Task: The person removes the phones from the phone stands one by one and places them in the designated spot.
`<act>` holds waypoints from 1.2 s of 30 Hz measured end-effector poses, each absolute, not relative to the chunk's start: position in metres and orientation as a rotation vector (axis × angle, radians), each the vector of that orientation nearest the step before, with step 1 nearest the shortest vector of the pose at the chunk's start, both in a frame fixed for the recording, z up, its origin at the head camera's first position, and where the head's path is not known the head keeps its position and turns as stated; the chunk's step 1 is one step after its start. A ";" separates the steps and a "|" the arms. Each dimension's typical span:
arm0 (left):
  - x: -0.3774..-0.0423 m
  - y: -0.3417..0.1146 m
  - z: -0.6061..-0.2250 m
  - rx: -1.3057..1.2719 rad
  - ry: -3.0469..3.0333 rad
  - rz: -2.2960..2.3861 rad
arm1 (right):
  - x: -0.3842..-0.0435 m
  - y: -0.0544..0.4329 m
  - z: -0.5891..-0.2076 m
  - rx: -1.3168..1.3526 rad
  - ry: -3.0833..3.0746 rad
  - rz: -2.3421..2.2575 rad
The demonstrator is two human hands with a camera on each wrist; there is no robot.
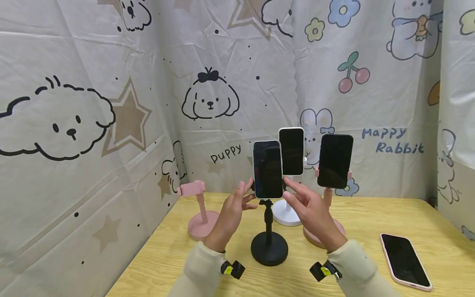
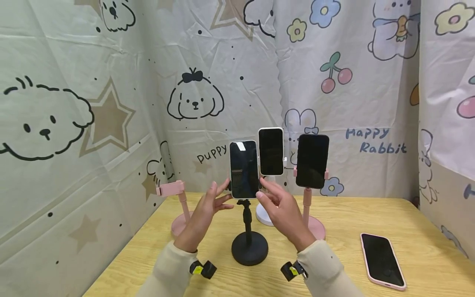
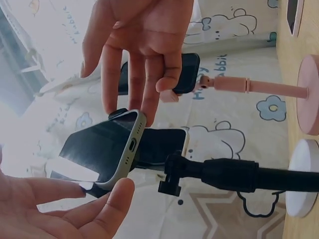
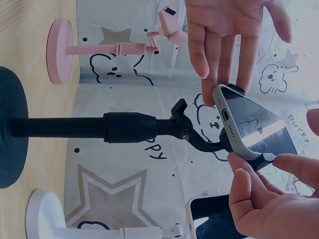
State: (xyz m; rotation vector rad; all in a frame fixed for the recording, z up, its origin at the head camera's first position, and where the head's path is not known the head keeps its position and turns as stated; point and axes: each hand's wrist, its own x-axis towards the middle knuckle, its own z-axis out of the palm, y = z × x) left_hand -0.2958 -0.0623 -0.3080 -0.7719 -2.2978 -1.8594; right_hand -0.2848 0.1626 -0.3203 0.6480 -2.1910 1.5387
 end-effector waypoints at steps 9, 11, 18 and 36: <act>-0.283 -0.058 -0.311 -0.852 -2.271 -1.739 | -0.266 0.175 -0.326 0.626 -2.143 1.451; -0.281 -0.058 -0.311 -0.876 -2.252 -1.695 | -0.263 0.178 -0.327 0.621 -2.121 1.445; -0.275 -0.057 -0.310 -0.883 -2.245 -1.625 | -0.252 0.185 -0.330 0.556 -2.063 1.400; -0.270 -0.042 -0.302 -0.905 -2.135 -1.743 | -0.248 0.185 -0.341 0.358 -1.757 1.406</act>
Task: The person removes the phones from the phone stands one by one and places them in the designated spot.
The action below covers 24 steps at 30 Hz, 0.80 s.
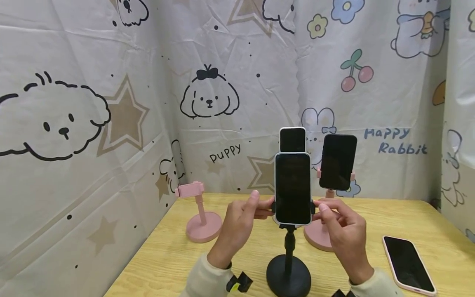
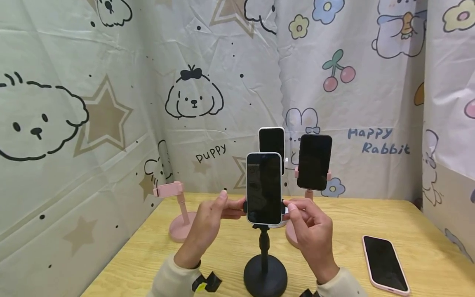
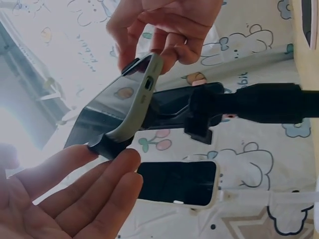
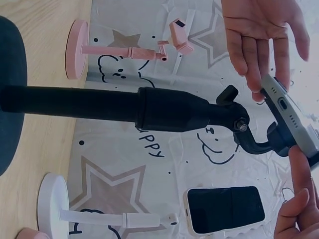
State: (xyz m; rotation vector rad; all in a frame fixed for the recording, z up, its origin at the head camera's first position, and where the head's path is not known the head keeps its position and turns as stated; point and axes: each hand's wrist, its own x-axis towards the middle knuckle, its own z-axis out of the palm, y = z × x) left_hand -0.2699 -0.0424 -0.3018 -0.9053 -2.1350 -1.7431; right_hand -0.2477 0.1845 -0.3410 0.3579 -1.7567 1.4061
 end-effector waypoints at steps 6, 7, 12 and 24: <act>-0.269 -0.042 -0.295 -0.893 -2.164 -1.730 | -0.246 0.185 -0.340 0.431 -1.740 1.362; -0.268 -0.042 -0.295 -0.894 -2.169 -1.727 | -0.246 0.184 -0.340 0.437 -1.739 1.363; -0.267 -0.044 -0.290 -0.899 -2.187 -1.708 | -0.246 0.183 -0.339 0.440 -1.735 1.374; -0.272 -0.050 -0.292 -0.943 -2.196 -1.738 | -0.244 0.181 -0.336 0.456 -1.768 1.291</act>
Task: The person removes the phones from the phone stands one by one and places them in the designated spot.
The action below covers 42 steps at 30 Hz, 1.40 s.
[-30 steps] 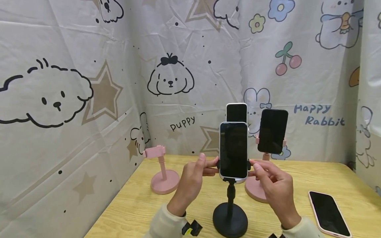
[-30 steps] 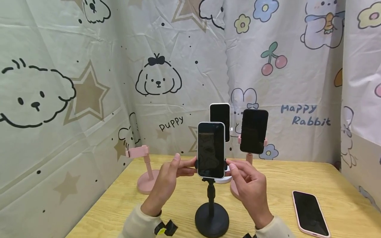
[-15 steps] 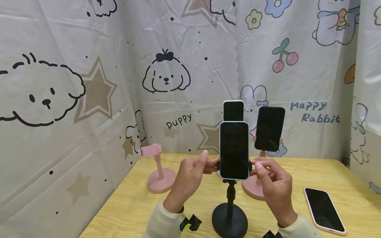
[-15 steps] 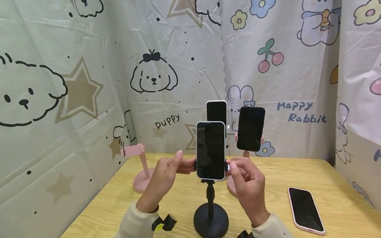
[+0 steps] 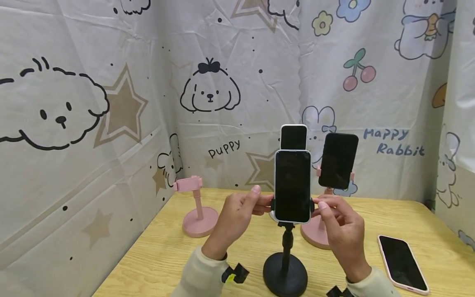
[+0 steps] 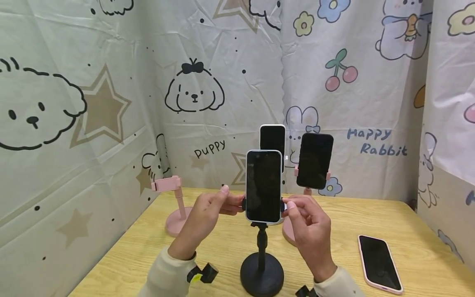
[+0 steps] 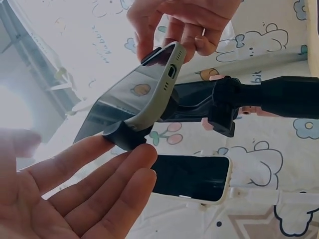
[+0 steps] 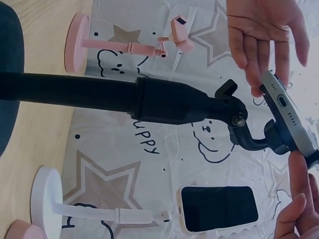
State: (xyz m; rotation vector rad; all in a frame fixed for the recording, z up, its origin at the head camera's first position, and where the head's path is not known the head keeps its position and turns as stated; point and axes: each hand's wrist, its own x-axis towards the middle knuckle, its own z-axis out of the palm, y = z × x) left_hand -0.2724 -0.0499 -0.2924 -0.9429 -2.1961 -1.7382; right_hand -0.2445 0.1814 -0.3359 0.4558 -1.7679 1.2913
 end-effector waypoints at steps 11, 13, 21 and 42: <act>-0.284 -0.050 -0.301 -0.900 -2.279 -1.725 | -0.250 0.173 -0.316 0.273 -1.986 1.590; -0.285 -0.050 -0.302 -0.891 -2.284 -1.778 | -0.252 0.170 -0.312 0.259 -2.019 1.659; -0.287 -0.045 -0.309 -0.850 -2.273 -1.900 | -0.258 0.156 -0.305 0.319 -1.987 1.897; -0.288 -0.042 -0.309 -0.872 -2.284 -1.915 | -0.262 0.148 -0.303 0.536 -1.789 1.764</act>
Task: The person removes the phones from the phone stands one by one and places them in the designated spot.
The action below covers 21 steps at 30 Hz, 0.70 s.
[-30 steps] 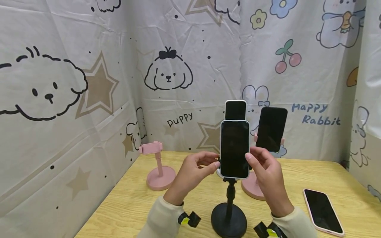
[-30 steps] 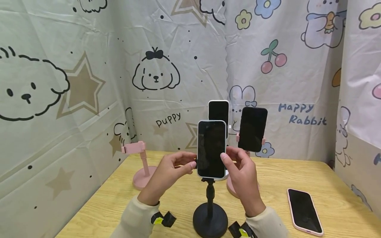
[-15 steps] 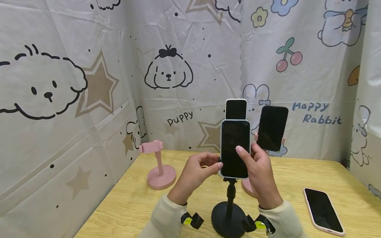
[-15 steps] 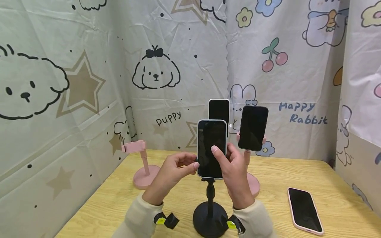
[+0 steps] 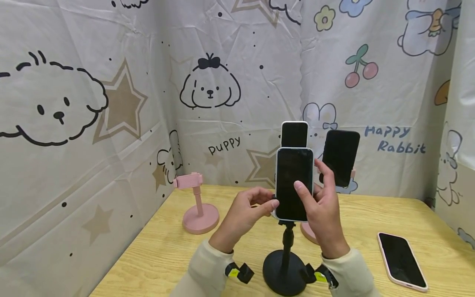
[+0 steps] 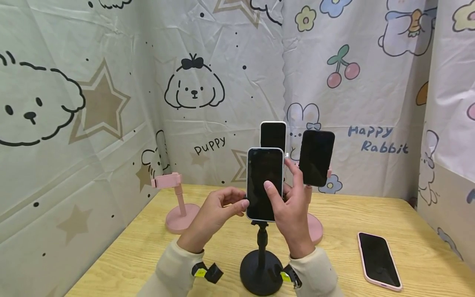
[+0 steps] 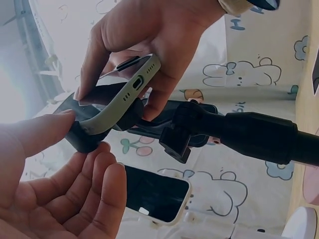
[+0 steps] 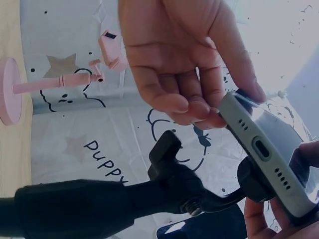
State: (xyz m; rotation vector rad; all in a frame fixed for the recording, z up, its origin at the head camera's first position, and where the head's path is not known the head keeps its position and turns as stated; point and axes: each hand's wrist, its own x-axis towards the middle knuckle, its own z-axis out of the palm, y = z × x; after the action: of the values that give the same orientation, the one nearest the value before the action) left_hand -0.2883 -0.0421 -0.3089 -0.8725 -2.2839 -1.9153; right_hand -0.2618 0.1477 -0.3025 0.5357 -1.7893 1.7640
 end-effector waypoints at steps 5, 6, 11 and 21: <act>-0.287 -0.043 -0.309 -0.884 -2.292 -1.895 | -0.263 0.148 -0.303 0.601 -1.750 1.732; -0.287 -0.043 -0.309 -0.884 -2.294 -1.888 | -0.263 0.148 -0.304 0.601 -1.748 1.730; -0.287 -0.042 -0.309 -0.872 -2.295 -1.853 | -0.263 0.148 -0.305 0.603 -1.733 1.737; -0.285 -0.041 -0.308 -0.872 -2.294 -1.762 | -0.264 0.149 -0.306 0.632 -1.691 1.767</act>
State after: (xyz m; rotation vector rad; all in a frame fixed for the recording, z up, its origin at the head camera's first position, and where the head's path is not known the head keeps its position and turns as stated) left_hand -0.2854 -0.0414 -0.3084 -0.8719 -2.2945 -1.7621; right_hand -0.2640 0.1490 -0.3056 0.6320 -1.6906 1.7673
